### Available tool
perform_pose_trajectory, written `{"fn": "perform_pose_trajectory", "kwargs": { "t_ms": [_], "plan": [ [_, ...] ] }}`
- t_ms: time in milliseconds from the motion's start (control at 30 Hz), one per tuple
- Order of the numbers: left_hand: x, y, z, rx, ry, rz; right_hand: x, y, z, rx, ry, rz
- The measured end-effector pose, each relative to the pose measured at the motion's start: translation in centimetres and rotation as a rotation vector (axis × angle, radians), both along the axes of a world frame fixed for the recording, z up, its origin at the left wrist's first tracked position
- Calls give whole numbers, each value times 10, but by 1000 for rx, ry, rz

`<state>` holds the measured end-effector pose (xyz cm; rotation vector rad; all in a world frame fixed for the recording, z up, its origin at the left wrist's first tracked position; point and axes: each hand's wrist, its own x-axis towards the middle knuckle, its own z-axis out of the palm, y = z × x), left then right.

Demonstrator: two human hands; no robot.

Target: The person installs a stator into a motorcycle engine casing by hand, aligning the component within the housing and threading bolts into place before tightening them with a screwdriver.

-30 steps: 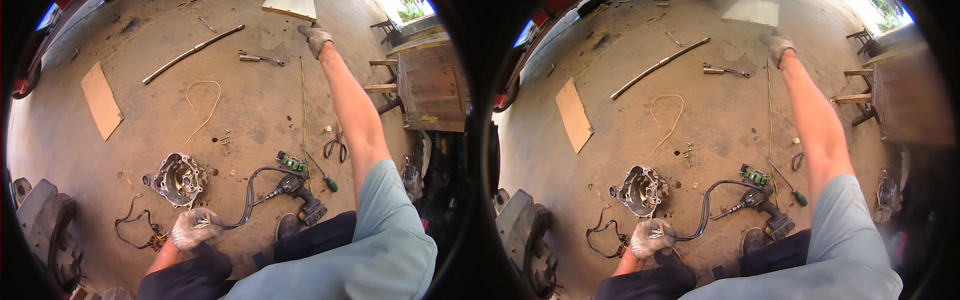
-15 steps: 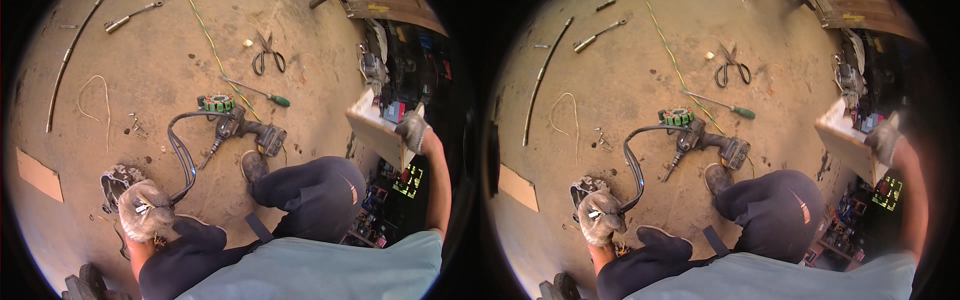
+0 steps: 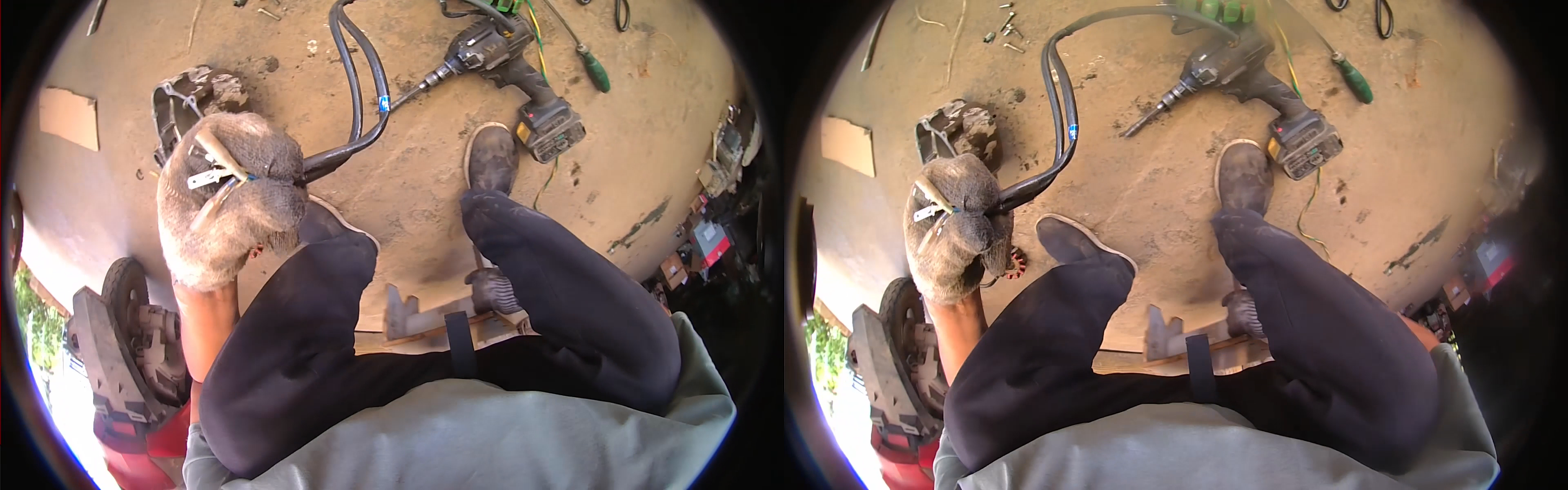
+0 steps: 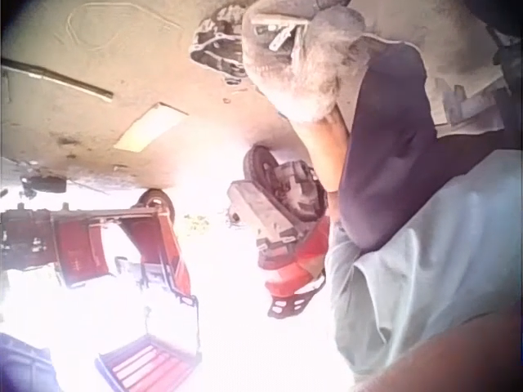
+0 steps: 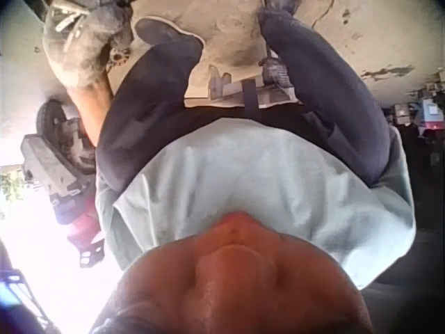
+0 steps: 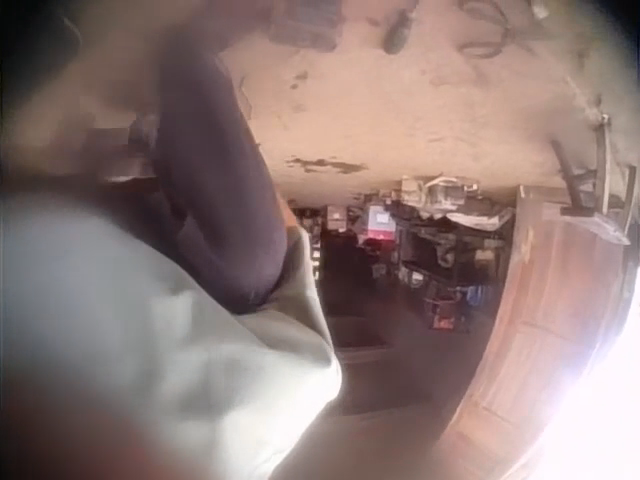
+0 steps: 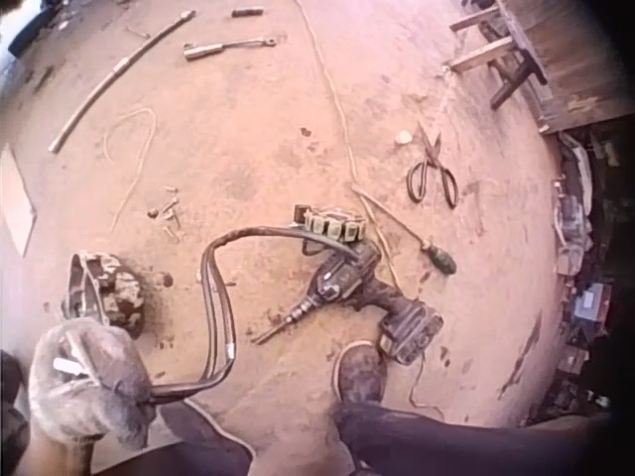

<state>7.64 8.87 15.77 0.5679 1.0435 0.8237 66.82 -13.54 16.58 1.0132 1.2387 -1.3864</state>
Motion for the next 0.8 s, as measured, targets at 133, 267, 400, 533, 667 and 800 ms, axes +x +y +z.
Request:
{"fn": "perform_pose_trajectory", "kwargs": {
  "t_ms": [133, 267, 400, 533, 667, 800],
  "plan": [
    [18, 24, 26, -147, 135, -106, -22, -21, -34, 179, -57, -107],
    [24, 32, 36, -63, 223, -215, -36, -16, -50, 297, -106, -139],
    [22, -1, 41, -83, 178, -207, -24, -15, -60, 339, -165, -153],
    [29, -36, 33, 266, 368, -252, -17, 13, -32, 429, -226, -173],
    [34, -54, 39, 160, 273, -216, -74, 140, 41, 872, 33, -146],
    [30, -61, 75, 223, 149, -130, -217, 241, 111, 1100, 676, 152]
  ]
}}
